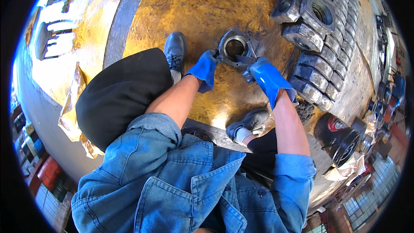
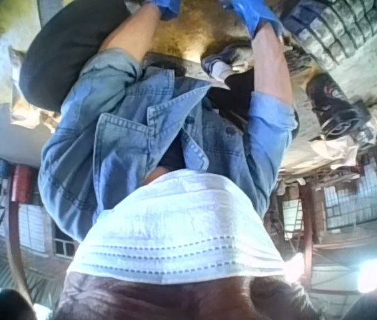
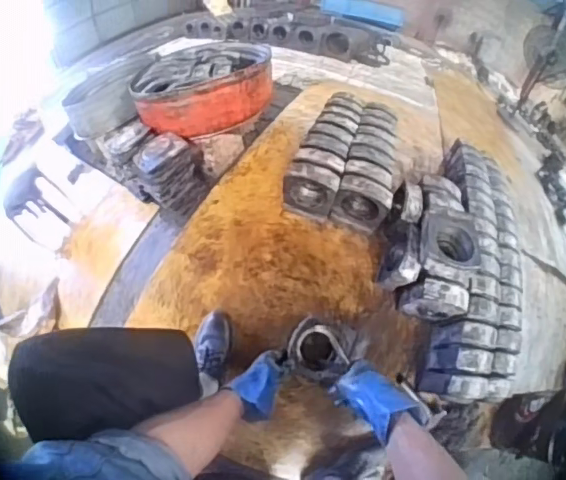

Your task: The person applies a dark grease or lubricant to the interior and exterior of circular metal rings and square metal blocks using a spatula.

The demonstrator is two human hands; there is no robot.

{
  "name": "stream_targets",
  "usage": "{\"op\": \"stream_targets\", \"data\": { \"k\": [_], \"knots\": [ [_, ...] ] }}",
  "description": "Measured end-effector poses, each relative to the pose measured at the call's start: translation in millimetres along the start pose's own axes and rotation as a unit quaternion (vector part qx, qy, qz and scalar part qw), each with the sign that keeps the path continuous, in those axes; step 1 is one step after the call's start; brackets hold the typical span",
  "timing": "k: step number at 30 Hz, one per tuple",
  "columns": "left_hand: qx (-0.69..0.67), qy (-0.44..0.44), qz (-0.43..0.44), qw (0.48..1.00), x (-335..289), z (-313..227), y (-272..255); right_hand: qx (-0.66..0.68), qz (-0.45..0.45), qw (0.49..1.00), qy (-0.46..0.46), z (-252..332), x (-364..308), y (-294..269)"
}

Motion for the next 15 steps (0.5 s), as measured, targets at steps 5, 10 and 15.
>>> {"op": "stream_targets", "data": {
  "k": [5,10,15],
  "knots": [
    [0.031,-0.033,0.026,0.999,-22,-40,5,0.229,-0.009,0.973,0.005,-9,-24,25],
    [0.0,-0.051,-0.001,0.999,-24,-26,4,0.422,-0.021,0.906,-0.013,-37,3,64],
    [-0.145,-0.057,0.033,0.987,-18,-12,5,0.663,-0.057,0.747,0.005,-44,41,86]
  ]
}}
Point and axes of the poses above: each hand's wrist, its own x-axis towards the middle knuckle, its own y-axis out of the palm, z = x × y, the point moved 3 cm from there along x, towards the middle knuckle, and after that the axes turned 7 degrees about z, right-handed, at the moved point
